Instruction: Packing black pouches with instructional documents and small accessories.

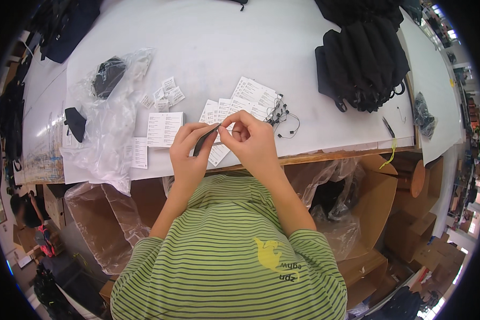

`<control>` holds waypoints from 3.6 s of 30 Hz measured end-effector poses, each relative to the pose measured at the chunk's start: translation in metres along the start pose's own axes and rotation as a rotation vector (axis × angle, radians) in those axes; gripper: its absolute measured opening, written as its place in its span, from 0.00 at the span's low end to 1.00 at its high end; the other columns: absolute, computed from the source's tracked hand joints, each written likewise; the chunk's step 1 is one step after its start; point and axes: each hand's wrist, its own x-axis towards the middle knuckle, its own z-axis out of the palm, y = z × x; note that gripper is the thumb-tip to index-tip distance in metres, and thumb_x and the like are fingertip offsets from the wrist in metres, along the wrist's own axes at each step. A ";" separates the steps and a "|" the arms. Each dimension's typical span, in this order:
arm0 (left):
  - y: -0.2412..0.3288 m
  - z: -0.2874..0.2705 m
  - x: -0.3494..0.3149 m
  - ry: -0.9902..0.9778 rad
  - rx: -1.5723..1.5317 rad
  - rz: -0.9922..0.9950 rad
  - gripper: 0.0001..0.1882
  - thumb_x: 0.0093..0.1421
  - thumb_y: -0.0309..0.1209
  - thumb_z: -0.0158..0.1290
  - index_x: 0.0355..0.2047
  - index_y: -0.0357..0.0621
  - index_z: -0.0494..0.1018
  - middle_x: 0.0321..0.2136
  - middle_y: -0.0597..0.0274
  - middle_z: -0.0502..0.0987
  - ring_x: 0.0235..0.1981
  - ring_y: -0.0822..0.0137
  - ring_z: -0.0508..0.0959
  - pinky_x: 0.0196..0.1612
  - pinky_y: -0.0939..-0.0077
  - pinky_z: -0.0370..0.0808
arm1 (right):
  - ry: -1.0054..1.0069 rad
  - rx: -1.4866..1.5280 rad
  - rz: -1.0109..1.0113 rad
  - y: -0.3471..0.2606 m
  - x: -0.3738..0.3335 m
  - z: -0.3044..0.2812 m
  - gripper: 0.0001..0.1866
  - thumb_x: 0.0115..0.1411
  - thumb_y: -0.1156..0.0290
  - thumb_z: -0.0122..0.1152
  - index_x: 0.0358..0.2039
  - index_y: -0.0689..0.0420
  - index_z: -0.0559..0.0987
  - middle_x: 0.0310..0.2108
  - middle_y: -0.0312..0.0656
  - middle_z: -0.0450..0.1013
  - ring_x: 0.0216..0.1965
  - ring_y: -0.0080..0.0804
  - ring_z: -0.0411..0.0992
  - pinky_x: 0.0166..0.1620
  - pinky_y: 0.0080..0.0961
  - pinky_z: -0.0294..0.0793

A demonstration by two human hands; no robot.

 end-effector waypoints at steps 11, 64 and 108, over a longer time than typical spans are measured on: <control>-0.004 -0.010 0.008 -0.096 -0.312 -0.169 0.05 0.52 0.20 0.58 0.31 0.36 0.77 0.29 0.60 0.77 0.31 0.70 0.75 0.35 0.78 0.70 | -0.037 -0.017 -0.211 -0.007 0.007 -0.004 0.06 0.53 0.73 0.65 0.30 0.58 0.77 0.14 0.30 0.67 0.14 0.12 0.59 0.19 0.13 0.55; -0.094 0.008 0.238 -0.177 -0.037 -0.232 0.12 0.48 0.33 0.65 0.23 0.37 0.77 0.19 0.69 0.72 0.22 0.77 0.65 0.29 0.83 0.62 | 0.016 0.117 0.173 0.019 0.156 -0.002 0.06 0.56 0.70 0.61 0.31 0.60 0.79 0.14 0.29 0.66 0.16 0.11 0.57 0.20 0.14 0.54; 0.028 -0.052 0.075 -0.016 -0.430 -0.380 0.04 0.54 0.22 0.59 0.31 0.37 0.79 0.11 0.82 0.55 0.14 0.87 0.49 0.19 0.85 0.42 | -0.133 0.600 0.140 -0.059 0.065 0.010 0.05 0.58 0.74 0.60 0.29 0.61 0.74 0.31 0.45 0.78 0.18 0.14 0.66 0.18 0.12 0.62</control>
